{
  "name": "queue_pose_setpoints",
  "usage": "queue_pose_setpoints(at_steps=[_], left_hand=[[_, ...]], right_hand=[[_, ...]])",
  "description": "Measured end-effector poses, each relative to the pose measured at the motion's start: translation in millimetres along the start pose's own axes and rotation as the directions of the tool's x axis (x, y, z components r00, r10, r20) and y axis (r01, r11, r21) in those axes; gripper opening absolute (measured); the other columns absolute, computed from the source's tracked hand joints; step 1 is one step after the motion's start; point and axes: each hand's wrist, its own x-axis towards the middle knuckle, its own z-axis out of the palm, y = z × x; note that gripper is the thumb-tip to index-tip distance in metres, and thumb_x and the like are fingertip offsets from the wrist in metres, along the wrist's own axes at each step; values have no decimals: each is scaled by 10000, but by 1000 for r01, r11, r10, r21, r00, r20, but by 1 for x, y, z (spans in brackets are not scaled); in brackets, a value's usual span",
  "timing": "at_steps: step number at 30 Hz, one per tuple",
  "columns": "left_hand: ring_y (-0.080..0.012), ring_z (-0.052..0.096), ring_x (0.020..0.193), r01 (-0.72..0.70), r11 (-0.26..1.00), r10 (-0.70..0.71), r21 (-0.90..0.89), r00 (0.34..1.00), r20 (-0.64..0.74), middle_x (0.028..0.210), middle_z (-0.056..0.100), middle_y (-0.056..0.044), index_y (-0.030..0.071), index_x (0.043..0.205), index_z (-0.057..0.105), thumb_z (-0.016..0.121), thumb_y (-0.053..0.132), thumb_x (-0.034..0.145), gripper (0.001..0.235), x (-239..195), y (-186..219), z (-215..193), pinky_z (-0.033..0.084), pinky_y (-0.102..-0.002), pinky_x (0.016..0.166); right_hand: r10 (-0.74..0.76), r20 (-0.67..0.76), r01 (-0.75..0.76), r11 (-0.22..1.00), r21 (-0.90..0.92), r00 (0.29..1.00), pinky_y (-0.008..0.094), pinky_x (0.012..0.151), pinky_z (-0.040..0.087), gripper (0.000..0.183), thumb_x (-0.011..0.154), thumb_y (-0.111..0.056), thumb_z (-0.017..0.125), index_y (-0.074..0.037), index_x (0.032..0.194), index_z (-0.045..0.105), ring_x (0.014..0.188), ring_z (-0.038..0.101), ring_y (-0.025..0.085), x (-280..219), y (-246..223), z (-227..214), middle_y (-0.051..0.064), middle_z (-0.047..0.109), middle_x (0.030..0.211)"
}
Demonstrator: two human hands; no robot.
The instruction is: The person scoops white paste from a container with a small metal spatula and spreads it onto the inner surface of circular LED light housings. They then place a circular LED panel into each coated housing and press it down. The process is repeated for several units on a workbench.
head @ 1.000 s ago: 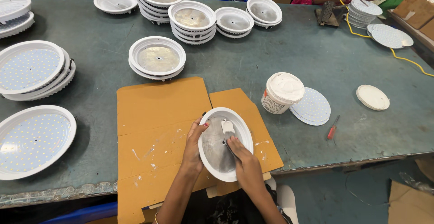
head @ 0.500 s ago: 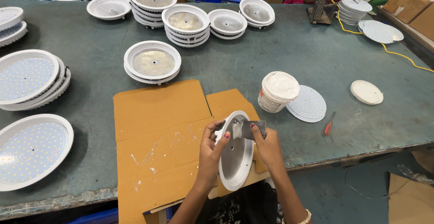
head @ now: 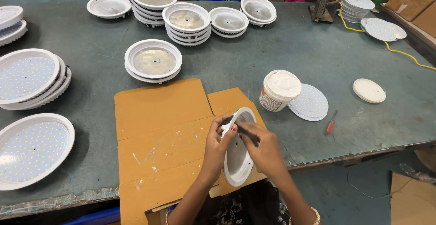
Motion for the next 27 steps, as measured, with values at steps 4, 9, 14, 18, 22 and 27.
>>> queue_pose_setpoints(at_steps=[4,9,14,18,22,27], left_hand=[[-132,625,988,33,999,-33,-17,999,-6,1119,663,-101,28,1347,546,658,295,943,497,12,-7,-5,514,-276,874],[-142,656,989,93,987,-94,-129,996,1,1100,681,-99,31,1340,547,660,265,927,488,26,-18,-13,531,-286,863],[-147,665,1000,160,962,-171,-220,985,-27,1117,681,-99,16,1326,560,672,258,922,484,35,-23,-21,543,-288,867],[-152,670,999,187,950,-203,-249,978,-42,1119,686,-97,27,1335,542,678,257,904,507,38,-21,-22,557,-292,861],[-151,673,983,180,959,-197,-218,979,-57,1109,675,-100,33,1351,524,674,248,903,519,35,-19,-18,564,-290,839],[-138,658,930,120,985,-127,-123,991,-51,1094,667,-128,26,1363,520,646,211,916,499,30,-19,-6,550,-270,784]], right_hand=[[-112,70,117,991,-72,991,360,898,569,366,841,77,624,-8,1191,690,1062,722,291,-18,-10,7,142,715,1179],[-216,170,245,953,-176,961,405,953,527,553,719,148,588,-46,1223,709,1142,668,330,-46,0,14,135,695,1194],[-435,228,482,847,-225,871,439,1085,477,571,712,137,596,-107,1212,726,1218,641,321,-65,36,9,80,715,1252],[-372,251,421,890,-178,894,434,1105,464,601,722,151,562,-111,1236,730,1198,673,279,-68,62,-6,89,727,1245],[-8,66,15,995,-99,998,361,961,548,564,792,146,496,-83,1263,704,1043,714,277,-51,74,-13,123,733,1225],[24,37,-19,990,-141,999,375,945,533,409,894,79,532,-18,1266,671,1076,704,332,-35,75,-6,183,701,1230]])
